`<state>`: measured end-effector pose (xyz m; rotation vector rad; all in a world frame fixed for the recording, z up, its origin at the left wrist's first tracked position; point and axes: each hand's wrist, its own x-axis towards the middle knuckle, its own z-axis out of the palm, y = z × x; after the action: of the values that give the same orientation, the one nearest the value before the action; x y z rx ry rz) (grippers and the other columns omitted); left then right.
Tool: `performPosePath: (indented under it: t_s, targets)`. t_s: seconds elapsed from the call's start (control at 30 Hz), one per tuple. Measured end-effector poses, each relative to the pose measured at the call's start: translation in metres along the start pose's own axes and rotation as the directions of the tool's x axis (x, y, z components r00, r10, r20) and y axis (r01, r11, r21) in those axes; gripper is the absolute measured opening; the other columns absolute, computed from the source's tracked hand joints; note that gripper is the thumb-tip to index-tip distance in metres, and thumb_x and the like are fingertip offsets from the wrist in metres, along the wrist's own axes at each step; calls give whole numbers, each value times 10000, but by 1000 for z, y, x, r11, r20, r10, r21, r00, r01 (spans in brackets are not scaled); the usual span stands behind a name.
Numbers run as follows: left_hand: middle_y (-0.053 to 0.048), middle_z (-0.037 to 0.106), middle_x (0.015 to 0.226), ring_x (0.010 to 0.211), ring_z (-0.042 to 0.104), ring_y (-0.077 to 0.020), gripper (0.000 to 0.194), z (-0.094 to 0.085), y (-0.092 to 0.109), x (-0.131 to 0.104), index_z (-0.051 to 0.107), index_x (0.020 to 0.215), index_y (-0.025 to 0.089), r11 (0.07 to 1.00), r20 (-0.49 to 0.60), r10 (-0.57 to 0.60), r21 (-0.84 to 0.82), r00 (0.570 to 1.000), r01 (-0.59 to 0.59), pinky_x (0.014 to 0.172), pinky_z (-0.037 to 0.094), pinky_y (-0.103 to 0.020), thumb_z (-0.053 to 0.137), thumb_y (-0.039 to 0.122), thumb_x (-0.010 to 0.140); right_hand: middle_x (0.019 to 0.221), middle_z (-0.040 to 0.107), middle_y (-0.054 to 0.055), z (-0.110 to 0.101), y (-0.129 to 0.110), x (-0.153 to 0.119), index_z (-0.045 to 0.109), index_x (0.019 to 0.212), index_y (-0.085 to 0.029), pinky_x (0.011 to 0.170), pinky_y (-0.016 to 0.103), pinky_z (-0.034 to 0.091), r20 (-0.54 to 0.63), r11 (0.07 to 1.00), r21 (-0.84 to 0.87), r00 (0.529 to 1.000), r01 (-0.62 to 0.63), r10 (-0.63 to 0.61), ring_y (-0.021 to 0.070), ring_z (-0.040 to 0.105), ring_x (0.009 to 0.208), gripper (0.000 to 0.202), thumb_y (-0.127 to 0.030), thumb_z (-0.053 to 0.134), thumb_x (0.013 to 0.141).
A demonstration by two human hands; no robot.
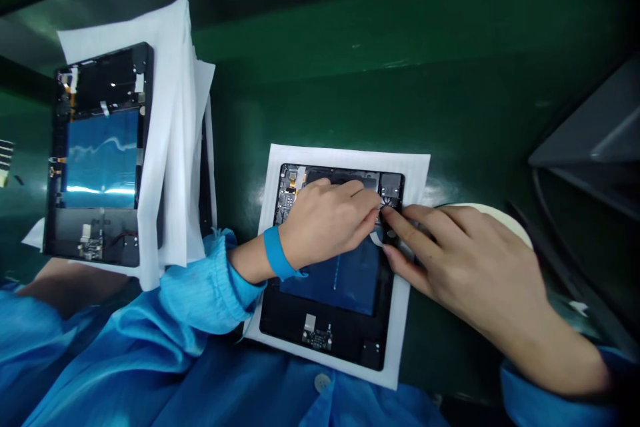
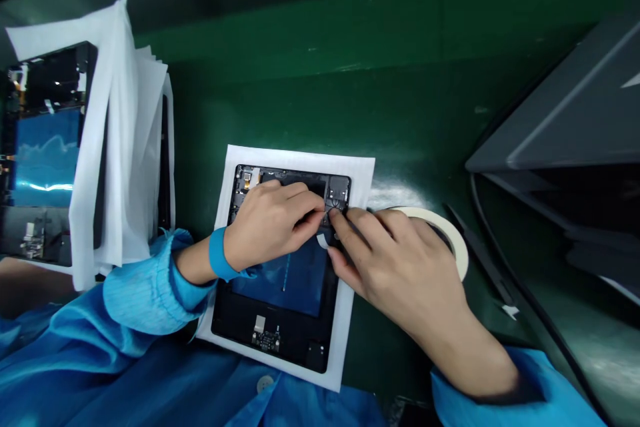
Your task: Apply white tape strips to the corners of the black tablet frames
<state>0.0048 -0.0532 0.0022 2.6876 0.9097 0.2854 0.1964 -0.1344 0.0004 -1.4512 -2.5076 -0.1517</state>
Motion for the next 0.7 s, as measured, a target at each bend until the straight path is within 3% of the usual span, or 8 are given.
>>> performPosePath:
  t_s: [0.27,0.5,0.7]
  targets:
    - [-11,637,805,682,601,-173,238,2,-3,-1,636,855,186,999,-3,40,-7,999,-40,602,382,-331,448,262,980,974,669,79,5,3,-4,686,1134,-157,677,345,378,14,995,94,999,-35,34,202,495,789,310,-342,590,904]
    - [-13,638,793,697,620,-176,212,3,-4,-2,629,866,183,999,7,47,-17,999,-47,603,382,-341,466,260,977,967,673,88,1,1,-2,682,1144,-163,654,352,392,51,999,43,999,-20,17,211,513,775,316,-339,595,896]
    - [-9,640,788,688,623,-182,207,3,-5,-1,632,879,187,999,15,32,-18,999,-32,601,389,-345,469,272,974,931,714,61,1,0,0,626,1173,-152,680,300,449,-100,979,141,982,-147,162,177,603,766,328,-221,652,854]
